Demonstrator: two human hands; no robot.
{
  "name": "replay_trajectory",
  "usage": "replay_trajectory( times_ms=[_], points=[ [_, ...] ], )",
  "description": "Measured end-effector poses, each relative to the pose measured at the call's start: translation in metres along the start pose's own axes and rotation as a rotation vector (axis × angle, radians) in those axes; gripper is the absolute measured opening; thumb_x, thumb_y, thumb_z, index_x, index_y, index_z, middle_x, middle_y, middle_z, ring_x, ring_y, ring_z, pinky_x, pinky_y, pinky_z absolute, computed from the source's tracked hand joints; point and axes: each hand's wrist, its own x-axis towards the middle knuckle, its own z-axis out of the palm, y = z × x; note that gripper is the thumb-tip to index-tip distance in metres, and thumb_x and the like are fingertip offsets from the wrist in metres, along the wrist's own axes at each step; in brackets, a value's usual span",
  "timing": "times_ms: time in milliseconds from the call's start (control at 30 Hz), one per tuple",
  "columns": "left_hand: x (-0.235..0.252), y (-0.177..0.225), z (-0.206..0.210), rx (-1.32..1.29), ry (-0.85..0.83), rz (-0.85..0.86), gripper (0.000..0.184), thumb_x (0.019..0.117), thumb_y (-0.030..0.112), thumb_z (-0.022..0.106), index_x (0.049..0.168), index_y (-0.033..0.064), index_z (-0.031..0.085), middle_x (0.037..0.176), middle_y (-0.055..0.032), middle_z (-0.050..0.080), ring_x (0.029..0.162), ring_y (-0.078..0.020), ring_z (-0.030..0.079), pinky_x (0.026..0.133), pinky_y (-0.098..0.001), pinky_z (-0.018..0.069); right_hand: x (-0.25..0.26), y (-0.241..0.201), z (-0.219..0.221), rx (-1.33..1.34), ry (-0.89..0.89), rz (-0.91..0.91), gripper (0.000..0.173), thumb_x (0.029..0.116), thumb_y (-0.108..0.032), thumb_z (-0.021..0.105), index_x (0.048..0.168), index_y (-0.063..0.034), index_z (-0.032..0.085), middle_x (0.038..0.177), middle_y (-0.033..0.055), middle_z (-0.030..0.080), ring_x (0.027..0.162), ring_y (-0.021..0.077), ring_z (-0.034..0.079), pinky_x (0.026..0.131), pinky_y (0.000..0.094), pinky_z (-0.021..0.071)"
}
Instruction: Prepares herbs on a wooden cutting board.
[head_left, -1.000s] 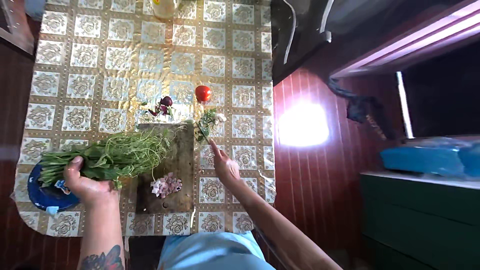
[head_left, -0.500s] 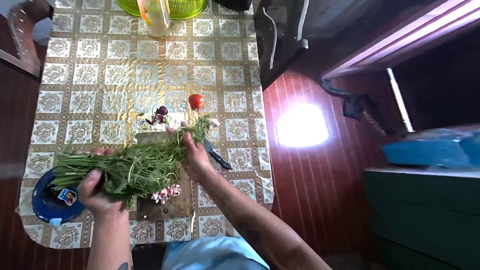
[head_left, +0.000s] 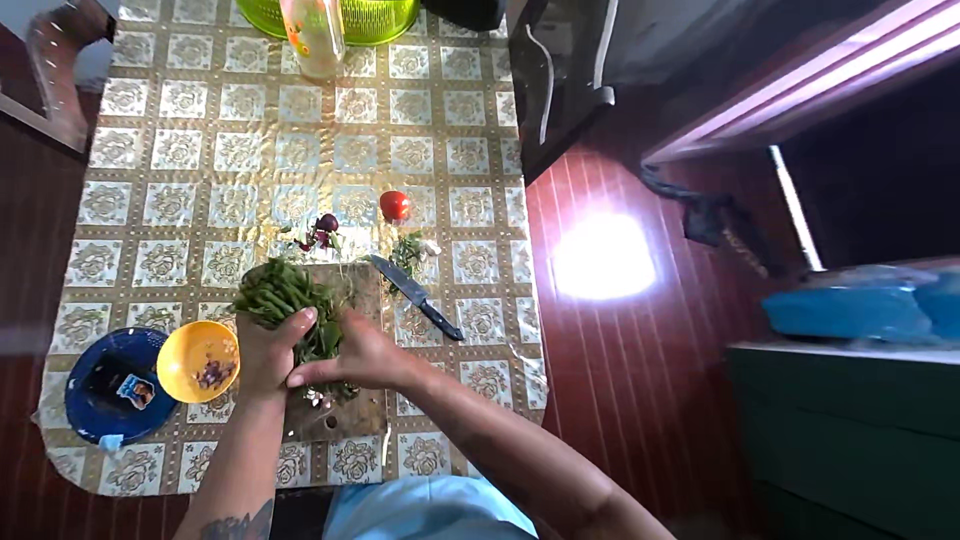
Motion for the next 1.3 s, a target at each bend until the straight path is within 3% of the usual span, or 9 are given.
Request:
replay_trajectory(
  times_ms=[133, 300, 400, 500, 600, 800, 933, 1067, 1300],
  points=[
    [0.007, -0.001, -0.012, 0.116, -0.246, -0.055, 0.097, 0.0493, 0.044, 0.097, 0.13, 0.013, 0.052, 0.105, 0.0104, 0.071, 0.098, -0.0002, 0.069, 0.085, -0.0222, 0.0605, -0.002, -0.005, -0.006, -0.094, 0.03, 0.085, 0.054, 0.0864, -0.021, 0.081, 0.127, 0.0078, 0.059, 0.117, 0.0201, 0.068, 0.111, 0.0225, 0.066, 0.101, 0.0406, 0.0522],
    [0.018, -0.005, -0.001, 0.203, -0.2, -0.02, 0.068, 0.0676, 0.001, 0.084, 0.131, 0.0061, 0.058, 0.118, -0.001, 0.072, 0.108, -0.0078, 0.069, 0.094, -0.0286, 0.0592, 0.011, -0.011, 0.002, -0.303, 0.043, 0.176, 0.039, 0.0883, -0.024, 0.078, 0.112, 0.0062, 0.069, 0.111, 0.022, 0.069, 0.111, 0.0319, 0.065, 0.1, 0.0492, 0.0501],
    [0.026, -0.005, 0.006, 0.398, -0.06, 0.032, 0.057, 0.0755, -0.002, 0.083, 0.127, 0.0014, 0.059, 0.114, -0.007, 0.07, 0.105, -0.008, 0.068, 0.094, -0.0303, 0.0572, 0.024, 0.006, 0.008, -0.335, 0.051, 0.133, 0.049, 0.0935, -0.027, 0.074, 0.126, 0.0075, 0.063, 0.13, 0.0253, 0.062, 0.129, 0.036, 0.056, 0.113, 0.0517, 0.0404],
    [0.042, -0.007, 0.006, 0.786, -0.048, 0.13, 0.058, 0.0786, 0.005, 0.086, 0.13, -0.0017, 0.06, 0.116, -0.0223, 0.069, 0.109, -0.0298, 0.068, 0.097, -0.0529, 0.0525, 0.023, 0.031, -0.005, -0.323, 0.014, 0.177, 0.086, 0.0922, -0.041, 0.075, 0.155, 0.0038, 0.036, 0.165, 0.0232, 0.029, 0.155, 0.0365, 0.024, 0.123, 0.062, 0.02],
    [0.065, -0.022, 0.012, 1.259, -0.219, 0.032, 0.063, 0.0812, 0.015, 0.085, 0.138, 0.007, 0.06, 0.108, -0.0309, 0.07, 0.102, -0.053, 0.067, 0.083, -0.074, 0.0482, -0.002, 0.073, -0.041, -0.42, 0.204, 0.229, 0.075, 0.0902, -0.036, 0.079, 0.153, -0.0093, 0.047, 0.162, 0.0169, 0.038, 0.145, 0.0359, 0.042, 0.114, 0.0585, 0.041],
    [0.077, -0.099, 0.033, 1.64, -0.447, 0.009, 0.055, 0.0887, 0.014, 0.075, 0.139, 0.0055, 0.056, 0.103, -0.0263, 0.07, 0.1, -0.0463, 0.069, 0.085, -0.0632, 0.0515, -0.042, 0.125, -0.089, -0.794, 0.448, 0.561, 0.05, 0.0934, -0.016, 0.072, 0.141, -0.0061, 0.058, 0.136, 0.0265, 0.056, 0.129, 0.0446, 0.053, 0.105, 0.0584, 0.0457],
    [0.076, -0.105, 0.039, 1.585, -0.514, -0.052, 0.078, 0.085, 0.025, 0.08, 0.148, -0.0015, 0.044, 0.147, -0.0279, 0.048, 0.132, -0.0479, 0.051, 0.107, -0.0635, 0.0422, -0.047, 0.135, -0.09, -0.849, 0.381, 0.612, 0.046, 0.0971, -0.015, 0.067, 0.141, -0.0042, 0.057, 0.133, 0.0257, 0.059, 0.128, 0.043, 0.055, 0.105, 0.0575, 0.0459],
    [0.07, -0.108, 0.044, 1.621, -0.533, -0.074, 0.097, 0.0932, 0.036, 0.074, 0.16, -0.0066, 0.017, 0.158, -0.0324, 0.034, 0.145, -0.0482, 0.036, 0.118, -0.0595, 0.0316, -0.046, 0.121, -0.083, -0.789, 0.428, 0.601, 0.049, 0.0972, -0.009, 0.059, 0.146, -0.0035, 0.051, 0.13, 0.0252, 0.061, 0.123, 0.0413, 0.06, 0.1, 0.0541, 0.0514],
    [0.059, -0.113, 0.046, 1.713, -0.505, -0.044, 0.061, 0.1026, 0.03, 0.06, 0.145, -0.0105, 0.042, 0.145, -0.0314, 0.048, 0.136, -0.0459, 0.048, 0.114, -0.0564, 0.0369, -0.052, 0.073, -0.023, -0.612, 0.158, 0.505, 0.061, 0.1072, -0.006, 0.036, 0.165, -0.0186, 0.021, 0.139, 0.0239, 0.057, 0.092, 0.0356, 0.073, 0.084, 0.0486, 0.0593]
  ],
)
